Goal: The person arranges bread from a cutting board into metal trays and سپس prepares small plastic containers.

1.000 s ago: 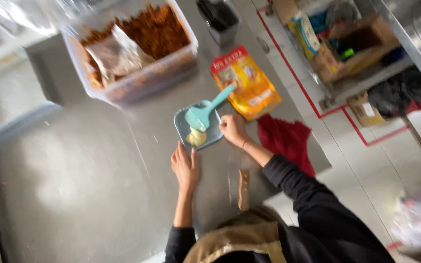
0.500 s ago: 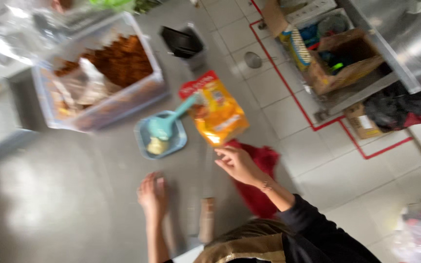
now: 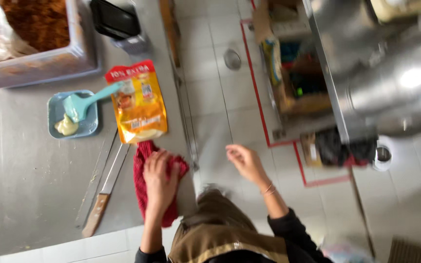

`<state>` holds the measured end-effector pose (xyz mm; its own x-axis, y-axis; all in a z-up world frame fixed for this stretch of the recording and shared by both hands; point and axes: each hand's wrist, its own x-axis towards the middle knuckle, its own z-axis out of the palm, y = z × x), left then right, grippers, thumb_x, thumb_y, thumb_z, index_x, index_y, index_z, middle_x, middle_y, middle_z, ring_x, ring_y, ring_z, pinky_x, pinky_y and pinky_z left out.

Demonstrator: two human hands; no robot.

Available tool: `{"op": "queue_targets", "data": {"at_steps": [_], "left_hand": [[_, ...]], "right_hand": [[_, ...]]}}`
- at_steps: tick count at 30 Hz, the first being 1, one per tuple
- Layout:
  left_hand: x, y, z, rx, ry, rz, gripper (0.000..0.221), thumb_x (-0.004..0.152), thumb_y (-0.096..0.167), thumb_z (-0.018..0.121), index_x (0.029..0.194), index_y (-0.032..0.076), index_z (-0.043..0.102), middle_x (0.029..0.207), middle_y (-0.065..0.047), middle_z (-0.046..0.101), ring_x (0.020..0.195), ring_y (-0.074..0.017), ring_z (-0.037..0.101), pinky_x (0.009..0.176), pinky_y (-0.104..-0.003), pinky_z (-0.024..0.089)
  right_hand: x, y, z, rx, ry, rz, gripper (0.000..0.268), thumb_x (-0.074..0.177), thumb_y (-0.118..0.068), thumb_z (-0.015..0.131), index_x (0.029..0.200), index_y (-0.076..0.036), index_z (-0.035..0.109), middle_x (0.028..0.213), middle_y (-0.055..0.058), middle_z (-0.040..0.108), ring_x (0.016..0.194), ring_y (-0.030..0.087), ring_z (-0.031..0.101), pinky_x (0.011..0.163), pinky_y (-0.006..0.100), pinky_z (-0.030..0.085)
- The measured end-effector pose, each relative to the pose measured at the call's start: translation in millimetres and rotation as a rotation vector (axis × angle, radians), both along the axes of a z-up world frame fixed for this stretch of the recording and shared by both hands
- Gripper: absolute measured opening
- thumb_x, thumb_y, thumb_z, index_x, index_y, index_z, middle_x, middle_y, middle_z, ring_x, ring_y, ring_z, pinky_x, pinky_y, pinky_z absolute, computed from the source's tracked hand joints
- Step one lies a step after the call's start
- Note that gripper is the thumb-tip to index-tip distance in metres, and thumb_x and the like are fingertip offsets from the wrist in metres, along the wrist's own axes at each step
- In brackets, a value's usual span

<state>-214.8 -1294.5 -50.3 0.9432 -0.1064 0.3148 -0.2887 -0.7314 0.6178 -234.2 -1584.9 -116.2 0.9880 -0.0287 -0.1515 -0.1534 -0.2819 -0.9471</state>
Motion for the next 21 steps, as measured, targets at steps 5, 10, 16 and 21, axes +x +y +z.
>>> {"op": "queue_targets", "data": {"at_steps": [5, 10, 16, 21], "left_hand": [[12.8, -60.6, -19.3, -0.104, 0.078, 0.038, 0.036, 0.09, 0.013, 0.07, 0.124, 0.002, 0.066, 0.134, -0.018, 0.062, 0.133, -0.0388, 0.049, 0.109, -0.051, 0.039], [70.7, -106.4, -20.8, -0.202, 0.129, 0.104, 0.033, 0.092, 0.013, 0.069, 0.124, 0.004, 0.065, 0.133, -0.014, 0.064, 0.132, -0.036, 0.053, 0.108, -0.046, 0.043], [158.2, -123.3, 20.9, -0.228, 0.035, 0.213, 0.034, 0.092, 0.011, 0.069, 0.125, 0.002, 0.064, 0.133, -0.014, 0.065, 0.131, -0.0358, 0.054, 0.109, -0.046, 0.044], [201.0, -118.2, 25.6, -0.223, -0.046, 0.377, 0.033, 0.091, 0.009, 0.068, 0.124, 0.002, 0.065, 0.132, -0.015, 0.065, 0.129, -0.0356, 0.056, 0.109, -0.045, 0.044]], "right_hand": [[68.6, 0.4, -19.4, -0.116, -0.021, 0.273, 0.03, 0.097, -0.017, 0.069, 0.124, -0.006, 0.069, 0.11, 0.009, 0.075, 0.092, 0.017, 0.077, 0.079, 0.027, 0.062], [144.9, -24.8, -36.6, -0.093, -0.038, 0.468, 0.038, 0.097, -0.021, 0.067, 0.132, -0.008, 0.064, 0.125, 0.009, 0.07, 0.101, 0.017, 0.074, 0.085, 0.027, 0.063], [277.2, -44.8, -36.4, -0.05, 0.138, 0.371, 0.043, 0.092, -0.024, 0.069, 0.131, -0.007, 0.064, 0.111, 0.008, 0.077, 0.09, 0.014, 0.074, 0.075, 0.03, 0.059], [449.1, -11.4, -36.6, -0.106, -0.209, 0.334, 0.032, 0.092, -0.018, 0.074, 0.122, -0.006, 0.069, 0.106, 0.008, 0.079, 0.091, 0.015, 0.074, 0.08, 0.03, 0.059]]}}
